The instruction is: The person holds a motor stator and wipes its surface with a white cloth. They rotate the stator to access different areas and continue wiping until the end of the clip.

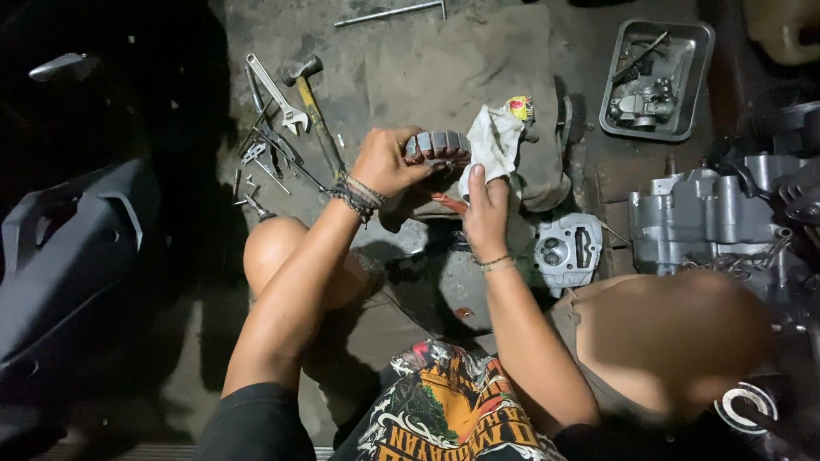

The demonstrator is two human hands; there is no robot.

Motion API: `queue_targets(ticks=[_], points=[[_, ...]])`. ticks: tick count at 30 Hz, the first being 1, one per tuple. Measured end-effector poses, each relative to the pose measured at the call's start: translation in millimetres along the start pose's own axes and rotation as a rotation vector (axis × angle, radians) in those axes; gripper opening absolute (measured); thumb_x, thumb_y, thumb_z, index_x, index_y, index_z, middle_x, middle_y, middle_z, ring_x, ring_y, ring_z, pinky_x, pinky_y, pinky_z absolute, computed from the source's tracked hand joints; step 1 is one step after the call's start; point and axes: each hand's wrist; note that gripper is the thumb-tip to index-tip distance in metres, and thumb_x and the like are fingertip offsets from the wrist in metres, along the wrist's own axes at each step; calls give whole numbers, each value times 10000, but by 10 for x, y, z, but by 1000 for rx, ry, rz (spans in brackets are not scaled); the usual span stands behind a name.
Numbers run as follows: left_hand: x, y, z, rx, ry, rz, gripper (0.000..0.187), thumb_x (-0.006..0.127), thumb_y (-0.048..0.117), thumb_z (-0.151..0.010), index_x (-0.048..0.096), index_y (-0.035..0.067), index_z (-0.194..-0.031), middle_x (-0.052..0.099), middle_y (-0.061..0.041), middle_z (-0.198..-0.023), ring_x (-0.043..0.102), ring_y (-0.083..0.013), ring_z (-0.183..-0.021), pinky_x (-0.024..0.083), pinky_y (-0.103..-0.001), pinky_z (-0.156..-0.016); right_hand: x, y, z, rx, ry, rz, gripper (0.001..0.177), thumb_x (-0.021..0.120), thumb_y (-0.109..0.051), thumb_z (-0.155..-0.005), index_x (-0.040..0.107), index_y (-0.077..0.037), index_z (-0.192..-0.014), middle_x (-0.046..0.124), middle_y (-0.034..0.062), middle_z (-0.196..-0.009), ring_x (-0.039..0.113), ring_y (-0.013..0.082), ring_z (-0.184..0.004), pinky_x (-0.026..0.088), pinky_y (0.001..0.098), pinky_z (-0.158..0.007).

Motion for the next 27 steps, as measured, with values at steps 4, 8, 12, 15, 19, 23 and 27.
queue_targets(ticks=[4,8,12,15,19,23,27], points=[[32,-22,18,-10,0,-1,396,888,323,-633,771,209,-993,744,-103,-750,741,-389,-791,567,-487,-673,301,-570,259,-101,-13,275,496,491,-349,-1107,452,-146,-656,396,-92,-607,402,39,-568,374,221,-583],[38,42,5,32,17,10,391,873,275,-632,771,190,-1000,744,-117,-751,742,-398,-784,570,-486,-677,31,40,62,4,-15,147,419,498,-332,-1105,523,-98,-759,515,-34,-639,579,140,-619,510,314,-616],[22,54,29,41,44,65,391,892,275,-646,768,163,-999,744,-133,-754,737,-412,-761,576,-464,-677,50,93,83,-121,-16,189,361,457,-262,-1112,549,-113,-796,433,-88,-686,477,35,-641,449,211,-585],[-14,10,19,38,40,43,387,885,284,-656,774,162,-1006,751,-141,-772,740,-413,-773,568,-491,-685,-15,-17,267,-182,-42,348,429,445,-318,-1122,608,-27,-850,508,-85,-840,491,99,-813,522,364,-685],[8,54,-1,60,56,38,388,875,279,-641,769,153,-993,751,-133,-769,747,-393,-780,572,-476,-679,84,-13,76,-136,-9,326,397,437,-313,-1127,594,-76,-849,480,-87,-759,500,63,-728,505,282,-624],[53,62,53,80,48,26,398,867,237,-629,769,108,-993,745,-164,-759,735,-428,-784,574,-513,-679,395,-589,172,-34,16,109,306,501,-276,-1094,589,-48,-910,406,-49,-730,487,117,-636,545,377,-579],[101,-38,25,84,57,43,385,867,268,-651,773,158,-1008,760,-126,-779,749,-395,-789,584,-493,-695,370,-636,245,-216,-8,300,391,456,-291,-1119,553,-106,-790,460,-73,-713,447,51,-693,400,256,-603]])
Point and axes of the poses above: each hand's wrist, its own z-axis away from the middle knuckle, its own x-axis out of the palm, y = z × x
